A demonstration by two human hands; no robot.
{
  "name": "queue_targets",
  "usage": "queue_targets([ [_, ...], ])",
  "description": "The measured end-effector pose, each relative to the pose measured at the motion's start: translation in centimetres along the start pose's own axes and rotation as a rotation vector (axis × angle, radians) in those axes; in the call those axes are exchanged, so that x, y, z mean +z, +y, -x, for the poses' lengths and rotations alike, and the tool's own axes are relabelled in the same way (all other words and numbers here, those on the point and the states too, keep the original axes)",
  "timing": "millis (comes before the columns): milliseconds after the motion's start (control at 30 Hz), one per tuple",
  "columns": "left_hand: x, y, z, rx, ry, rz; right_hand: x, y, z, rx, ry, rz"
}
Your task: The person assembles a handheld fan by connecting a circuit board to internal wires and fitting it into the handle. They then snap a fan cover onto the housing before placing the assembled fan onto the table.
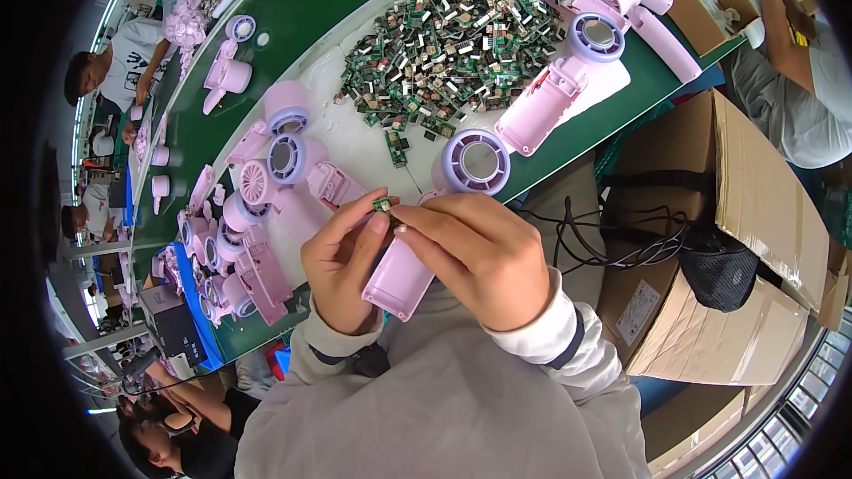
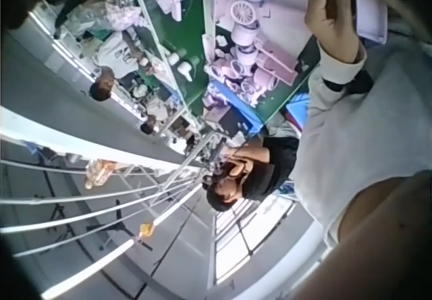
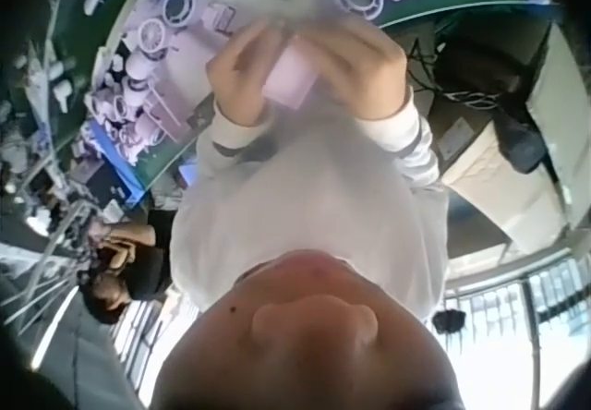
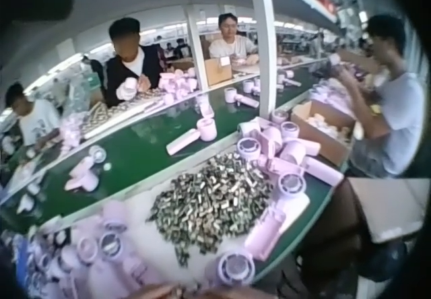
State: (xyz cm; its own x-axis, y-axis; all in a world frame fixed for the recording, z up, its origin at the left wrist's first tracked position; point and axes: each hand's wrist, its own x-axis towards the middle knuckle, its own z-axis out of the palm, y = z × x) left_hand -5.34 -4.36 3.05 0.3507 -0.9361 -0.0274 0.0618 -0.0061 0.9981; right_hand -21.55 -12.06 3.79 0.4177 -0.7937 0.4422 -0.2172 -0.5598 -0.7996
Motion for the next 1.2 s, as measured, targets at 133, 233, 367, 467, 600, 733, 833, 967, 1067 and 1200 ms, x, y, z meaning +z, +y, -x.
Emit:
queue_targets([
  [133,-0.1,0.1,-0.1,-0.028,-0.003,-0.011,-0.2,0.5,-0.4,-0.094,-0.015,0.003],
  [233,0.1,0.1,0.0,0.024,-0.013,-0.046,-0.2,0.7,-0.3,-0.134,-0.011,0.010],
  [367,0.5,0.2,0.0,0.060,-0.075,0.000,-0.1,0.3,0.3,-0.036,0.019,-0.001],
  [467,0.3,0.1,-0.1,0.099,-0.114,-0.066,0.0,0.3,0.4,0.007,0.101,0.083],
  [600,0.0,0.1,0.0,0.143,-0.162,-0.151,-0.5,0.8,0.1,-0.111,0.050,0.181],
  [733,0.2,0.6,-0.2,0.212,-0.181,-0.260,-0.9,0.9,-0.2,-0.200,0.010,0.230],
  [833,0.3,0.8,-0.2,0.237,-0.178,-0.313,-0.8,0.9,-0.1,-0.168,0.023,0.216],
  [967,0.6,1.0,0.1,0.220,-0.157,-0.331,-0.9,0.6,0.2,-0.123,0.022,0.201],
  [1067,0.9,1.0,0.5,0.191,-0.134,-0.325,-1.0,0.2,0.1,-0.090,0.005,0.193],
  [1200,1.2,0.4,0.8,0.226,-0.062,-0.333,-1.1,0.2,0.1,-0.062,-0.020,0.169],
])
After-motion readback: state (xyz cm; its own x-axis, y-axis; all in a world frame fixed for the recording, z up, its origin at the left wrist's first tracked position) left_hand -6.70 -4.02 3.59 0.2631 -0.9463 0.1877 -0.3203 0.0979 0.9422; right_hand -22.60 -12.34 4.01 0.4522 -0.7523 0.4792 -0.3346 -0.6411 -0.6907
